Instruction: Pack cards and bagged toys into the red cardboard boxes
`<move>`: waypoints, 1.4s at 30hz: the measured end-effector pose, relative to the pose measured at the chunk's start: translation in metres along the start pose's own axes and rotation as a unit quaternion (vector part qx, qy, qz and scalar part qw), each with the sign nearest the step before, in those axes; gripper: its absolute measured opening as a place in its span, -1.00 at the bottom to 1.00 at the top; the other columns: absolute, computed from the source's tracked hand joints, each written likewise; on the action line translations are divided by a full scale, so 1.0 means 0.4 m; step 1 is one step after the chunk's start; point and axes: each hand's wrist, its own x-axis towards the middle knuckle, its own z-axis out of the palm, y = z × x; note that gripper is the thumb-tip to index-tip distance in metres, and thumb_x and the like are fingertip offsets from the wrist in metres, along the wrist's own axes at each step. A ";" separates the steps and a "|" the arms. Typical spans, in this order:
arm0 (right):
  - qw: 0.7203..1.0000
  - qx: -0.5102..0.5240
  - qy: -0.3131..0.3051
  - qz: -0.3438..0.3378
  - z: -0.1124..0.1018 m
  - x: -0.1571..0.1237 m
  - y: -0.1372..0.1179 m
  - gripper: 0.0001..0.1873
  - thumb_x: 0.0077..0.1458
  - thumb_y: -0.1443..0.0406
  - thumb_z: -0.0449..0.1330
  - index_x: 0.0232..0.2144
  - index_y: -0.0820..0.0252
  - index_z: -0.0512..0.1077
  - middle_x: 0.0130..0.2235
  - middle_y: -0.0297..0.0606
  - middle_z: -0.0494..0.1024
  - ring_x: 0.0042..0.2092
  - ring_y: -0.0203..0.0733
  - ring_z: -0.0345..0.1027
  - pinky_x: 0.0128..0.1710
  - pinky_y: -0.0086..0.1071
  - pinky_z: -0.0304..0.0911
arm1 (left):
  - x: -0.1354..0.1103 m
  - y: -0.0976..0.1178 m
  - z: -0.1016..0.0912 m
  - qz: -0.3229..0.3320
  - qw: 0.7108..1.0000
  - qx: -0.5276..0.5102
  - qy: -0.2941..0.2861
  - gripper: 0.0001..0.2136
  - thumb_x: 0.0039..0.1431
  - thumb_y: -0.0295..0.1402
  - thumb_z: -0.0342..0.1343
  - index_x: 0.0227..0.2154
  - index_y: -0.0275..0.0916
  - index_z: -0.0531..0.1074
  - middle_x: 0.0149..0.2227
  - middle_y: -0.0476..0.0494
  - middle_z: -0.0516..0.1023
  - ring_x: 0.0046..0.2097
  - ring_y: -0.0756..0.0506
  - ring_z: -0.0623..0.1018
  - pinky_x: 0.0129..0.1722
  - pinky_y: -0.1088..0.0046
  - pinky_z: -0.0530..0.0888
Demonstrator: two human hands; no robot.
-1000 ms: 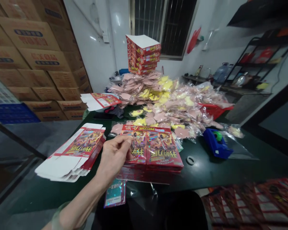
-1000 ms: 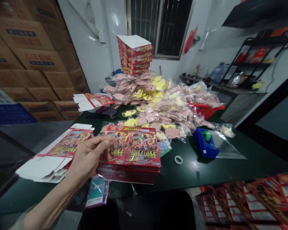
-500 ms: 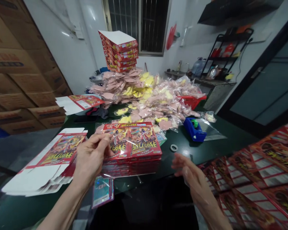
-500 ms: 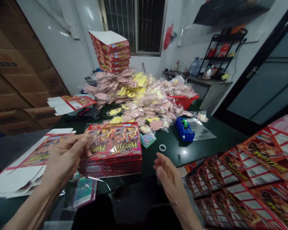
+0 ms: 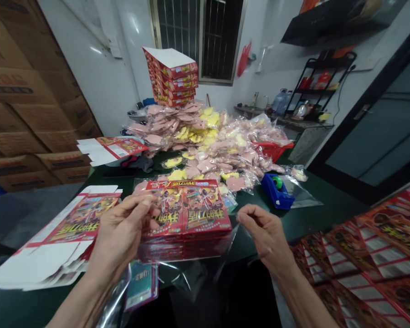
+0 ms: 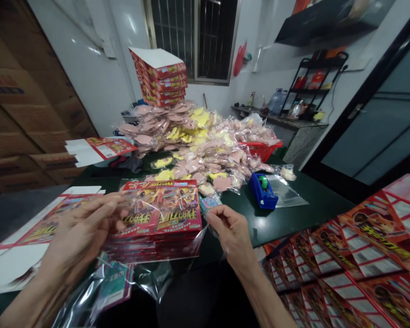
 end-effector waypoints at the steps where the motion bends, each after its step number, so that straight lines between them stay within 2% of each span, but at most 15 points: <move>1: 1.000 -0.004 -0.008 0.000 0.001 0.023 -0.015 -0.81 -0.08 0.21 0.29 -0.54 0.22 0.42 -0.57 -0.42 0.30 -0.52 -0.42 0.06 -0.55 -0.51 -0.02 | 0.002 0.012 -0.002 -0.020 1.000 -0.001 -0.007 -0.84 -0.27 -0.32 0.28 -0.55 -0.28 0.52 -0.49 -0.07 0.52 -0.57 0.02 0.44 -0.66 0.58 0.34; 4: 1.000 -0.004 -0.028 -0.007 0.011 0.102 -0.052 -0.78 -0.17 0.22 0.32 -0.60 0.24 0.41 -0.58 -0.41 0.33 -0.52 -0.41 0.11 -0.52 -0.50 0.02 | 0.020 0.043 -0.015 -0.050 0.998 0.022 -0.038 -0.81 -0.28 -0.31 0.28 -0.53 -0.30 0.54 -0.57 -0.13 0.53 -0.63 0.05 0.41 -0.66 0.58 0.35; 7: 0.998 0.008 -0.063 0.000 0.029 0.184 -0.062 -0.74 -0.25 0.18 0.33 -0.64 0.25 0.40 -0.59 -0.38 0.36 -0.52 -0.40 0.13 -0.52 -0.49 0.06 | 0.063 0.055 -0.026 -0.038 0.997 0.045 -0.040 -0.83 -0.28 -0.35 0.28 -0.55 -0.31 0.51 -0.62 -0.13 0.52 -0.64 0.05 0.41 -0.66 0.61 0.34; 10: 0.995 -0.005 -0.090 0.028 0.049 0.249 -0.044 -0.71 -0.30 0.14 0.33 -0.67 0.24 0.39 -0.65 -0.39 0.34 -0.58 -0.42 0.09 -0.59 -0.50 0.02 | 0.119 0.045 -0.028 -0.031 0.997 0.061 -0.042 -0.79 -0.32 -0.38 0.30 -0.53 -0.29 0.44 -0.70 -0.06 0.46 -0.69 0.04 0.37 -0.72 0.61 0.30; 14: 0.995 -0.017 -0.086 0.055 0.068 0.297 -0.005 -0.73 -0.38 0.19 0.34 -0.71 0.23 0.36 -0.69 -0.42 0.33 -0.64 -0.45 0.06 -0.64 -0.52 0.01 | 0.181 0.014 -0.029 -0.012 0.996 0.081 -0.047 -0.63 -0.31 -0.34 0.34 -0.37 -0.25 0.38 -0.73 0.08 0.41 -0.72 0.07 0.30 -0.78 0.67 0.17; 16: 0.994 -0.021 -0.079 0.067 0.072 0.308 0.010 -0.73 -0.39 0.20 0.34 -0.71 0.23 0.34 -0.70 -0.42 0.34 -0.65 -0.45 0.08 -0.65 -0.52 0.04 | 0.204 -0.004 -0.034 -0.016 0.995 0.094 -0.038 -0.56 -0.33 -0.32 0.36 -0.30 -0.27 0.39 -0.74 0.13 0.37 -0.72 0.11 0.26 -0.77 0.68 0.17; 18: 0.994 -0.027 -0.074 0.077 0.075 0.313 0.020 -0.71 -0.38 0.18 0.33 -0.71 0.23 0.33 -0.70 -0.42 0.34 -0.66 -0.44 0.12 -0.66 -0.51 0.08 | 0.222 -0.023 -0.042 -0.024 0.994 0.103 -0.032 -0.54 -0.38 -0.30 0.39 -0.32 -0.31 0.42 -0.75 0.14 0.35 -0.71 0.11 0.25 -0.74 0.65 0.24; 21: 0.993 -0.036 -0.073 0.084 0.079 0.317 0.022 -0.71 -0.37 0.17 0.33 -0.70 0.22 0.33 -0.71 -0.42 0.35 -0.67 -0.42 0.14 -0.70 -0.52 0.08 | 0.244 -0.046 -0.053 -0.019 0.992 0.117 -0.029 -0.62 -0.41 -0.30 0.40 -0.44 -0.33 0.47 -0.72 0.05 0.41 -0.68 0.09 0.31 -0.71 0.63 0.27; 24: 0.993 -0.046 -0.070 0.082 0.087 0.317 0.019 -0.72 -0.34 0.18 0.33 -0.69 0.22 0.34 -0.71 -0.41 0.36 -0.69 -0.43 0.14 -0.72 -0.53 0.08 | 0.257 -0.058 -0.056 -0.005 0.991 0.130 -0.025 -0.72 -0.37 -0.29 0.37 -0.55 -0.33 0.48 -0.70 -0.02 0.44 -0.68 0.09 0.32 -0.74 0.66 0.21; 28: 0.994 -0.055 -0.053 0.073 0.102 0.313 0.020 -0.74 -0.31 0.21 0.32 -0.69 0.22 0.33 -0.73 -0.41 0.37 -0.71 -0.42 0.14 -0.74 -0.53 0.06 | 0.263 -0.059 -0.049 0.000 0.991 0.132 -0.020 -0.79 -0.36 -0.32 0.33 -0.66 -0.31 0.44 -0.72 -0.05 0.44 -0.71 0.11 0.28 -0.78 0.68 0.12; 32: 0.996 -0.047 -0.034 0.074 0.109 0.310 0.031 -0.76 -0.30 0.23 0.32 -0.68 0.21 0.33 -0.73 -0.42 0.37 -0.72 -0.42 0.14 -0.76 -0.53 0.04 | 0.266 -0.056 -0.042 0.001 0.988 0.152 -0.032 -0.79 -0.29 -0.30 0.31 -0.67 -0.31 0.42 -0.72 -0.05 0.44 -0.71 0.12 0.27 -0.76 0.69 0.16; 38: 0.993 0.001 -0.019 0.116 0.107 0.322 0.060 -0.72 -0.35 0.21 0.32 -0.61 0.19 0.29 -0.72 -0.50 0.33 -0.73 -0.44 0.11 -0.76 -0.54 0.01 | 0.266 -0.051 -0.034 -0.009 0.986 0.159 -0.043 -0.80 -0.30 -0.31 0.29 -0.70 -0.30 0.40 -0.74 -0.03 0.42 -0.70 0.09 0.31 -0.71 0.64 0.26; 42: 0.989 0.032 -0.019 0.145 0.103 0.335 0.077 -0.67 -0.40 0.22 0.34 -0.53 0.16 0.32 -0.69 -0.51 0.35 -0.70 -0.42 0.14 -0.73 -0.53 0.03 | 0.261 -0.040 -0.027 -0.025 0.986 0.160 -0.032 -0.80 -0.32 -0.33 0.28 -0.74 -0.30 0.38 -0.77 -0.01 0.39 -0.74 0.14 0.22 -0.76 0.66 0.11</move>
